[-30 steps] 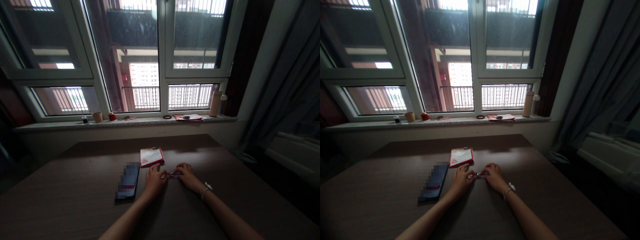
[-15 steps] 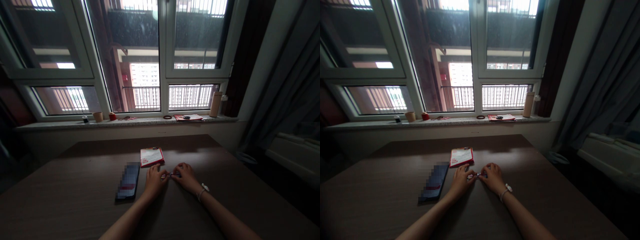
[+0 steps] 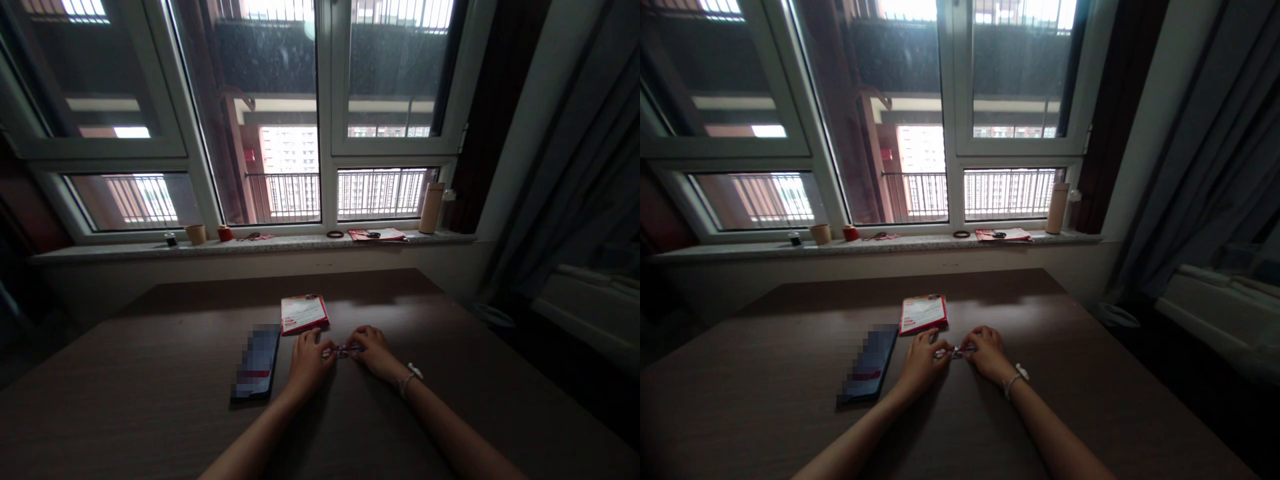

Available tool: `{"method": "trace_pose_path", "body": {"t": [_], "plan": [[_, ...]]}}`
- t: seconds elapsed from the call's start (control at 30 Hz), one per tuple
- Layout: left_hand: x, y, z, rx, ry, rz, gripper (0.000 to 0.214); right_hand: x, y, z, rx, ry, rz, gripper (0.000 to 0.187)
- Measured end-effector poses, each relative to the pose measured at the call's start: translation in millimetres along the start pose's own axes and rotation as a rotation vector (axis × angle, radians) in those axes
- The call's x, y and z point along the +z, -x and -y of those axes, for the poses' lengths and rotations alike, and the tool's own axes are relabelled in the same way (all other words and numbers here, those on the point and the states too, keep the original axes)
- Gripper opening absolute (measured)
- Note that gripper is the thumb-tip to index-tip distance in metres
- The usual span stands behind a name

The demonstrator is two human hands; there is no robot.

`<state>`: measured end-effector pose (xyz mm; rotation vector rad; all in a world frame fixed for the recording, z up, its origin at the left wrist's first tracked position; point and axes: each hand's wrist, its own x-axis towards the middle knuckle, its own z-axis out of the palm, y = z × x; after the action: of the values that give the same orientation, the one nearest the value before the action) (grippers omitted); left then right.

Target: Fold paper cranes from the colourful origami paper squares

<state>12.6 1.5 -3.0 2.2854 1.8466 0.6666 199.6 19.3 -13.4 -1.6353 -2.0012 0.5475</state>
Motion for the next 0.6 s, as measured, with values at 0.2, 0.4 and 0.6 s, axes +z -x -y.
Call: {"method": "trace_pose_path", "body": {"t": [0.2, 0.4, 0.6], "plan": [[2.2, 0.5, 1.9, 0.015, 0.011, -0.008, 0.019, 0.2, -0.4, -1.4, -0.001, -0.027, 0.007, 0.030], [2.0, 0.6, 1.0, 0.022, 0.017, -0.012, 0.019, -0.4, 0.6, -2.4, -0.004, -0.041, -0.010, 0.029], [2.6, -0.6, 0.7, 0.012, 0.029, -0.009, 0.018, 1.0, 4.3, 1.6, -0.012, -0.050, -0.079, 0.017]]}}
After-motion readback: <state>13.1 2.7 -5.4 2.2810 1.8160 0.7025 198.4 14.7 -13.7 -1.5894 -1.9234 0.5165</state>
